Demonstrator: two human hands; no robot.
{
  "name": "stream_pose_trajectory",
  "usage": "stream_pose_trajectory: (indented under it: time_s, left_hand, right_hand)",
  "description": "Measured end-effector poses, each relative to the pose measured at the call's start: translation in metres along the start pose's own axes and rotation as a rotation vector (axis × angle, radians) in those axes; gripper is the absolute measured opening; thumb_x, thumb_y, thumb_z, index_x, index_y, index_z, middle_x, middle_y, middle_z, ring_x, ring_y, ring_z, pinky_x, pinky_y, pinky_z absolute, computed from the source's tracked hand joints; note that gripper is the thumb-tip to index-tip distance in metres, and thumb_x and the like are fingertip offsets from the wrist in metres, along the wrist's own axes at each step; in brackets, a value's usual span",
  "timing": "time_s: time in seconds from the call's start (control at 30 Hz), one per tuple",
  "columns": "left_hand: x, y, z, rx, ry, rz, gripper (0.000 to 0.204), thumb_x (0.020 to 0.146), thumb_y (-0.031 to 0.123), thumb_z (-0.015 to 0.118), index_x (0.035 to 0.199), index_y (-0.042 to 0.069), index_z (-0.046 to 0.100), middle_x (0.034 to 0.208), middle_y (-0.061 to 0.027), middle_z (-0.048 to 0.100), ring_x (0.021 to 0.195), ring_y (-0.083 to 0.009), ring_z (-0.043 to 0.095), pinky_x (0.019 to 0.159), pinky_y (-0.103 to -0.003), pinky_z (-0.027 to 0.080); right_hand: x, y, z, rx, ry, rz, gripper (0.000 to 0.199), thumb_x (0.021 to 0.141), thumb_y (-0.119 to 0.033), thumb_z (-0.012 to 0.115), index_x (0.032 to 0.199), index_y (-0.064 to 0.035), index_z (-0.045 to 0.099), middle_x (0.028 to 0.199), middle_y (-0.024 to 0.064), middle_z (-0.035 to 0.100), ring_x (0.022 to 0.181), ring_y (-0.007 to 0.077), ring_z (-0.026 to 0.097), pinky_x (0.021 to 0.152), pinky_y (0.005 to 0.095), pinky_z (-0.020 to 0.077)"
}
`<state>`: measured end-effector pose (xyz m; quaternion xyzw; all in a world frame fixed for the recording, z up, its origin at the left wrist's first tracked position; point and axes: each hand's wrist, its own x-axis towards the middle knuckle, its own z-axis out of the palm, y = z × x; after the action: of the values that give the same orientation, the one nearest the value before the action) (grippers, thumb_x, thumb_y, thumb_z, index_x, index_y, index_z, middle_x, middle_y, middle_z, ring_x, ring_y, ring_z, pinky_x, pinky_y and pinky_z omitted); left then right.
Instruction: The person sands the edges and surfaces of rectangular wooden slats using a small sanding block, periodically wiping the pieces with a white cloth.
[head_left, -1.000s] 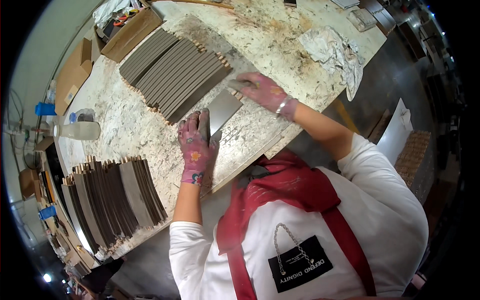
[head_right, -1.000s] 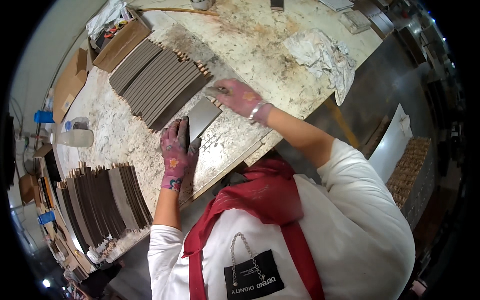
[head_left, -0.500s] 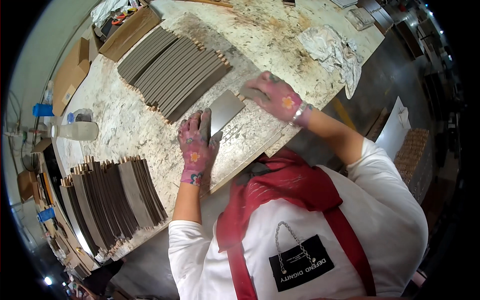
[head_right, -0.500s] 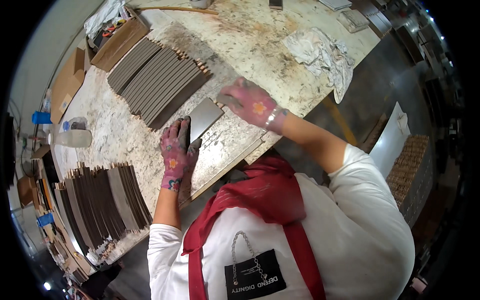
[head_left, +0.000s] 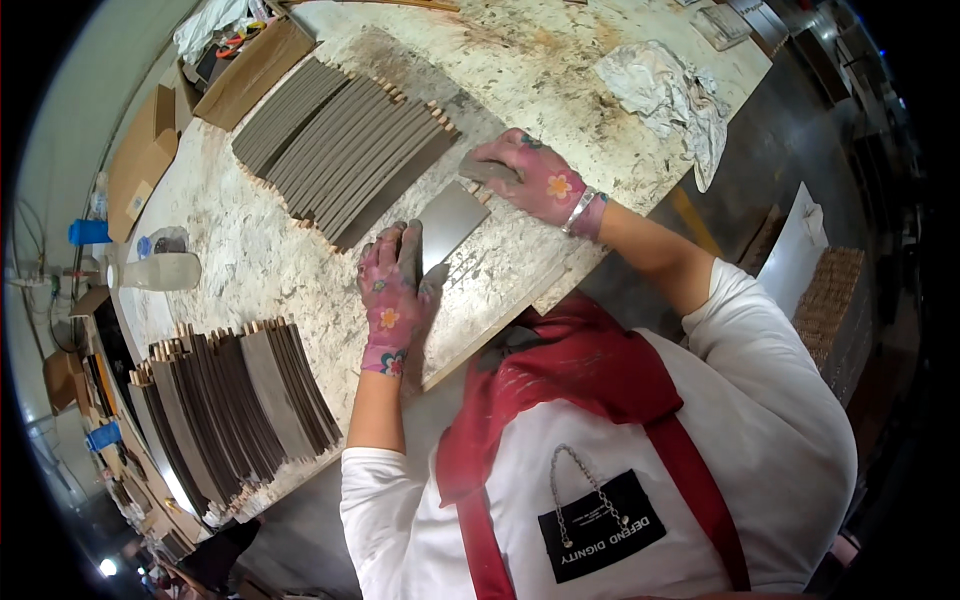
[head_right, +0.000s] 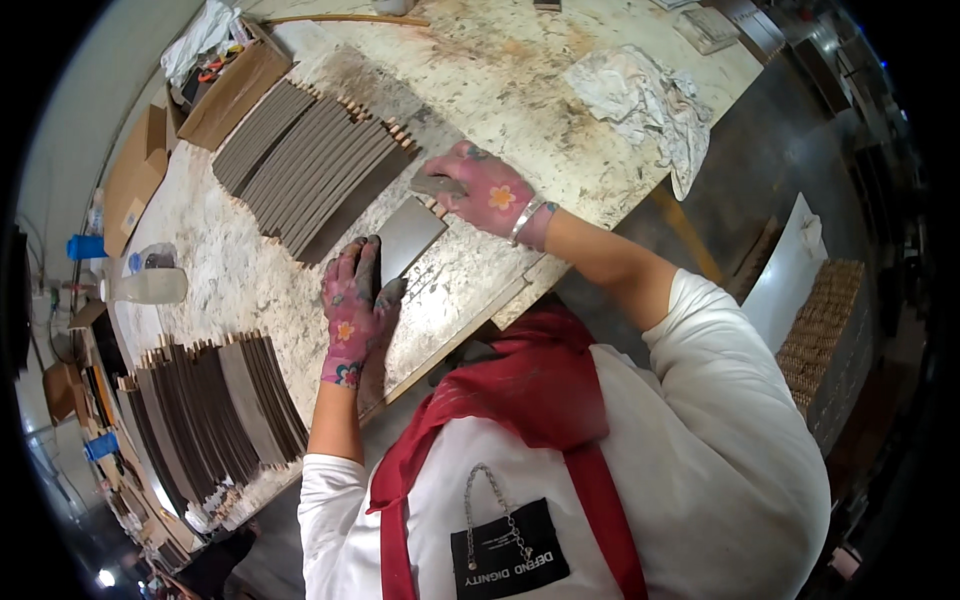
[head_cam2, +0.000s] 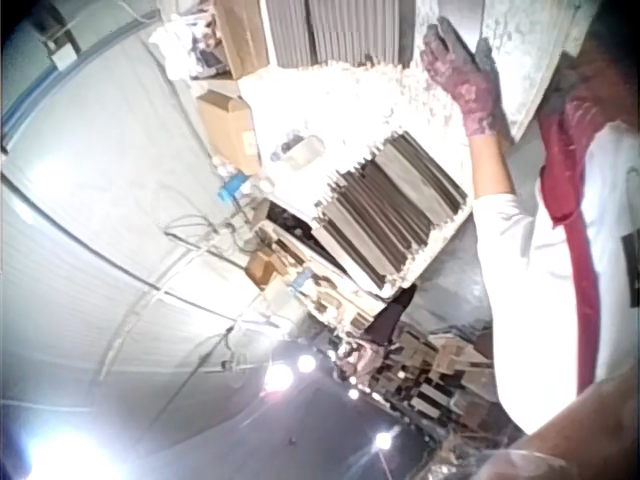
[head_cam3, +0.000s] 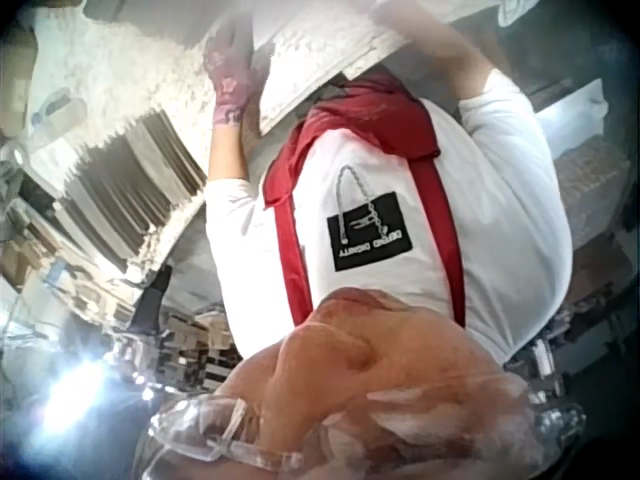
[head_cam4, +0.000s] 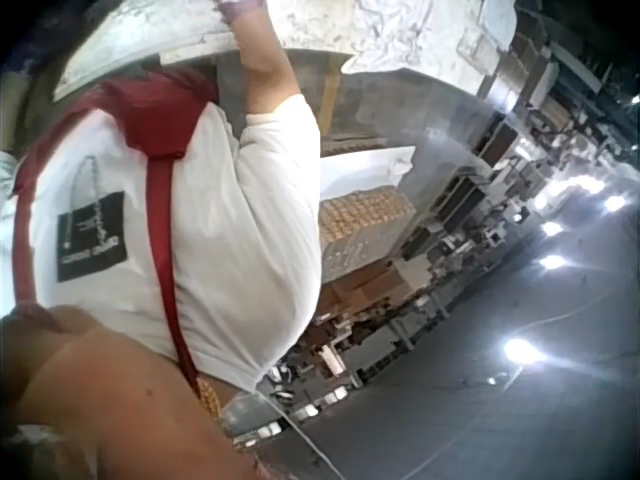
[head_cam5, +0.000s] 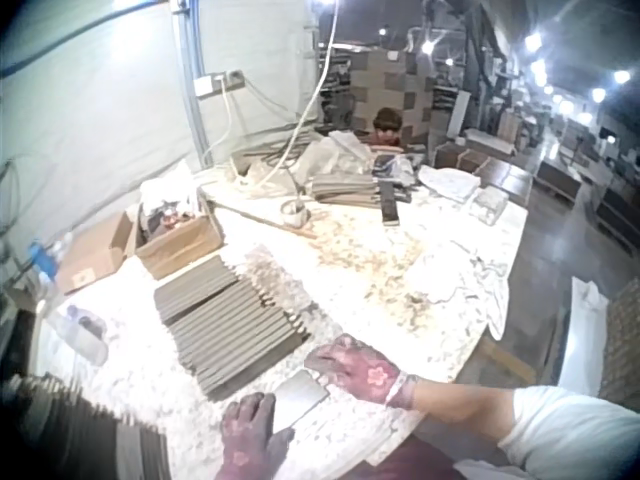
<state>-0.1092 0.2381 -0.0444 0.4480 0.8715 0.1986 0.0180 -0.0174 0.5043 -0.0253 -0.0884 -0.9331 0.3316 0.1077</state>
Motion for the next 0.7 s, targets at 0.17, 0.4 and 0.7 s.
stream_pose_trajectory:
  time_s: [0.17,0.4,0.7]
  left_hand:
    - [0.033,0.025,0.005,0.048,0.033,0.053,0.077,0.071,0.03,0.076,0.139,0.008,0.051,0.137,-0.0142,0.051,0.125,-0.0374,0.048,0.107,-0.049,0.037]
    - [0.033,0.024,0.024,0.037,0.087,0.05,0.077,0.072,0.029,0.078,0.14,0.005,0.05,0.126,-0.0154,0.056,0.117,-0.0359,0.054,0.099,-0.046,0.046]
    - [0.034,0.03,0.02,0.037,0.058,0.014,0.076,0.071,0.025,0.077,0.139,0.005,0.049,0.127,-0.0157,0.056,0.118,-0.0362,0.053,0.099,-0.046,0.045]
  right_hand:
    - [-0.006,0.014,0.01,0.32,0.039,0.097,0.035,0.089,-0.022,0.064,0.124,-0.0169,0.061,0.121,0.0184,0.055,0.104,0.0382,0.061,0.094,0.0442,0.0486]
    - [0.006,-0.015,0.014,-0.103,-0.181,0.045,0.036,0.086,-0.02,0.066,0.122,-0.0187,0.063,0.123,0.0186,0.054,0.107,0.0375,0.061,0.092,0.0445,0.0504]
    - [0.004,-0.003,0.02,-0.126,-0.129,-0.015,0.036,0.084,-0.018,0.067,0.12,-0.0177,0.063,0.124,0.0164,0.054,0.106,0.0362,0.061,0.089,0.0449,0.0519]
